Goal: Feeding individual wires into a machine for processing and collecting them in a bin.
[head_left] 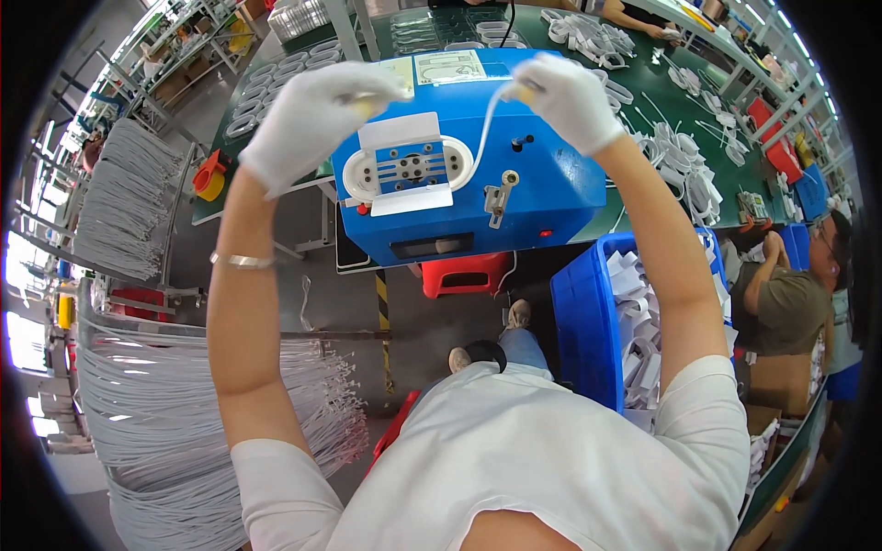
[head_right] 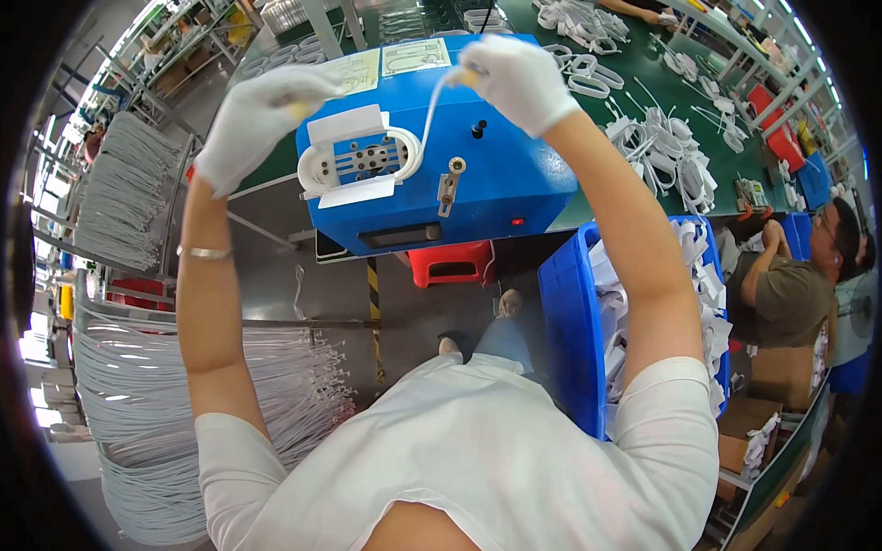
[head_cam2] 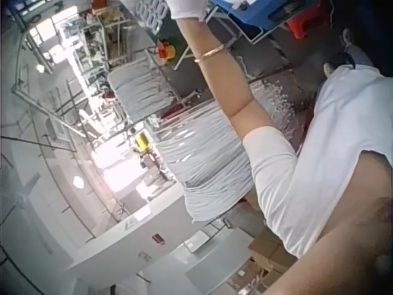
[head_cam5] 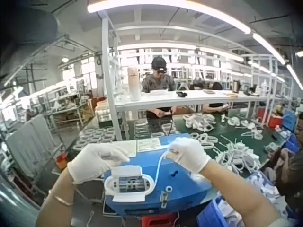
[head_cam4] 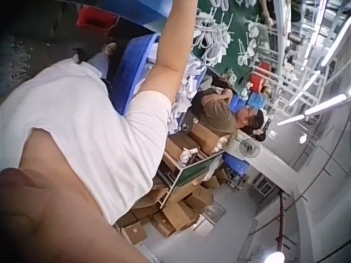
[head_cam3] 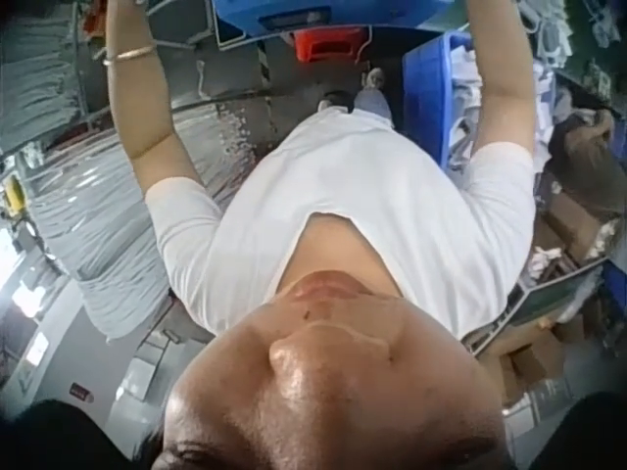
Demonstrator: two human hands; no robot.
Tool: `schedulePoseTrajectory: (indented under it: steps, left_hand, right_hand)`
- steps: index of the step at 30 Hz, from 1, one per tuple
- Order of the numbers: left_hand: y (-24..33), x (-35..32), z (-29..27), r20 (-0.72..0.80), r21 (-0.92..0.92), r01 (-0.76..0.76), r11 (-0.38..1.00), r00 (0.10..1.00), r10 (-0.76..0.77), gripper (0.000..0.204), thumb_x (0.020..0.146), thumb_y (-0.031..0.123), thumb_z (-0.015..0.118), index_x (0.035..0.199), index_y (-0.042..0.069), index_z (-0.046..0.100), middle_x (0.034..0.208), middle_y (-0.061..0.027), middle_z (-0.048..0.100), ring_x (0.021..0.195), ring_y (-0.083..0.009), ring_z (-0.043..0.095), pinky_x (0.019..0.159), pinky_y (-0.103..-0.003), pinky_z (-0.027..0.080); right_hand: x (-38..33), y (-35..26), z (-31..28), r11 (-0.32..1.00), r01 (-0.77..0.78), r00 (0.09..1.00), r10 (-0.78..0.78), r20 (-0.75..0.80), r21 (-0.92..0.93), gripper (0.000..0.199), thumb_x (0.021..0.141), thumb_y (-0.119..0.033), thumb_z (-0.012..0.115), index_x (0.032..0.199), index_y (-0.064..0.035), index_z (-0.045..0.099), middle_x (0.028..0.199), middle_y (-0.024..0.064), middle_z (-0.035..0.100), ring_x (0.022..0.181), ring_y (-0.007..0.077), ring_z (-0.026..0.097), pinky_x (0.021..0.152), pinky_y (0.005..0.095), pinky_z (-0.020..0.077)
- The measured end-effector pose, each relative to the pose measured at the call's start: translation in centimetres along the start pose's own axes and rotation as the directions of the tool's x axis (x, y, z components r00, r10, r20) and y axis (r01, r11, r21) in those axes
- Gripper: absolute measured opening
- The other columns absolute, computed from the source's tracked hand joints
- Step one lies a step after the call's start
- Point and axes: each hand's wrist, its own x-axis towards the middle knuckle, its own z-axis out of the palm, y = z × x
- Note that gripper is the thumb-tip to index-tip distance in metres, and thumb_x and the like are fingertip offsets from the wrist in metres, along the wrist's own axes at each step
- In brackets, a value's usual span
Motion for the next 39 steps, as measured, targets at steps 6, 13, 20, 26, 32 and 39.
schedulePoseTrajectory:
  steps: [6, 13, 20, 26, 32, 39]
  left_hand:
    - [-3.3, 4.7, 2.5, 0.25, 0.273, -0.111, 0.956, 0.967, 0.04, 0.021, 0.081, 0.006, 0.061, 0.095, 0.011, 0.075, 0.098, -0.0084, 0.071, 0.087, -0.0242, 0.065, 0.085, -0.03, 0.051]
    - [-3.0, 0.1, -2.0, 0.254, 0.322, 0.191, 0.927, 0.926, -0.279, 0.02, 0.078, 0.014, 0.065, 0.095, 0.007, 0.074, 0.084, -0.0112, 0.071, 0.078, -0.0217, 0.066, 0.077, -0.031, 0.051]
    - [-3.1, -3.4, -1.0, 0.12, 0.544, 0.191, 0.817, 0.946, -0.301, 0.016, 0.082, 0.017, 0.064, 0.093, 0.012, 0.075, 0.09, -0.0122, 0.07, 0.085, -0.0304, 0.064, 0.079, -0.038, 0.051]
    - [-3.3, -5.0, 3.3, -0.21, 0.538, 0.041, 0.842, 0.974, 0.087, 0.022, 0.079, 0.013, 0.064, 0.1, 0.01, 0.07, 0.093, -0.0104, 0.067, 0.093, -0.0304, 0.062, 0.083, -0.04, 0.049]
    - [-5.6, -5.1, 6.3, -0.306, 0.581, -0.081, 0.81, 0.9, 0.31, 0.016, 0.078, 0.01, 0.064, 0.093, 0.012, 0.07, 0.088, -0.0055, 0.064, 0.086, -0.0267, 0.061, 0.078, -0.039, 0.048]
    - [-5.6, -5.1, 5.8, -0.322, 0.594, -0.08, 0.801, 0.888, 0.328, 0.021, 0.076, 0.01, 0.066, 0.097, 0.01, 0.068, 0.089, -0.0057, 0.063, 0.093, -0.0274, 0.059, 0.083, -0.039, 0.047]
  right_hand:
    - [7.5, -1.9, 5.5, 0.958, 0.284, 0.959, -0.284, 0.016, 0.039, 0.013, 0.078, -0.022, 0.07, 0.089, -0.0166, 0.071, 0.088, 0.0038, 0.066, 0.086, 0.0248, 0.064, 0.078, 0.0371, 0.052]
    - [4.0, -8.7, 1.8, 0.936, 0.338, 0.939, -0.327, -0.109, 0.099, 0.016, 0.073, -0.01, 0.068, 0.088, -0.0112, 0.068, 0.093, 0.0077, 0.062, 0.087, 0.0269, 0.062, 0.076, 0.0378, 0.0506]
    - [2.5, -11.0, 2.6, 0.921, 0.382, 0.923, -0.375, 0.088, -0.073, 0.026, 0.061, -0.01, 0.073, 0.085, -0.01, 0.064, 0.081, 0.0041, 0.055, 0.079, 0.0234, 0.059, 0.068, 0.0348, 0.0503]
    - [2.1, -11.5, 3.2, 0.908, 0.345, 0.927, -0.291, 0.235, -0.239, 0.02, 0.065, -0.009, 0.07, 0.082, -0.0085, 0.061, 0.081, 0.0053, 0.055, 0.079, 0.0225, 0.06, 0.07, 0.0351, 0.0501]
    - [3.9, -9.3, 3.4, 0.969, -0.008, 0.936, -0.079, 0.343, 0.246, 0.017, 0.087, -0.018, 0.061, 0.098, -0.0072, 0.066, 0.095, 0.0127, 0.064, 0.087, 0.025, 0.062, 0.075, 0.0324, 0.0496]
    - [4.2, -8.4, 3.9, 0.517, -0.608, 0.778, 0.237, 0.582, 0.602, 0.031, 0.098, -0.028, 0.049, 0.107, -0.0034, 0.066, 0.095, 0.0065, 0.065, 0.089, 0.0143, 0.06, 0.082, 0.0291, 0.0477]
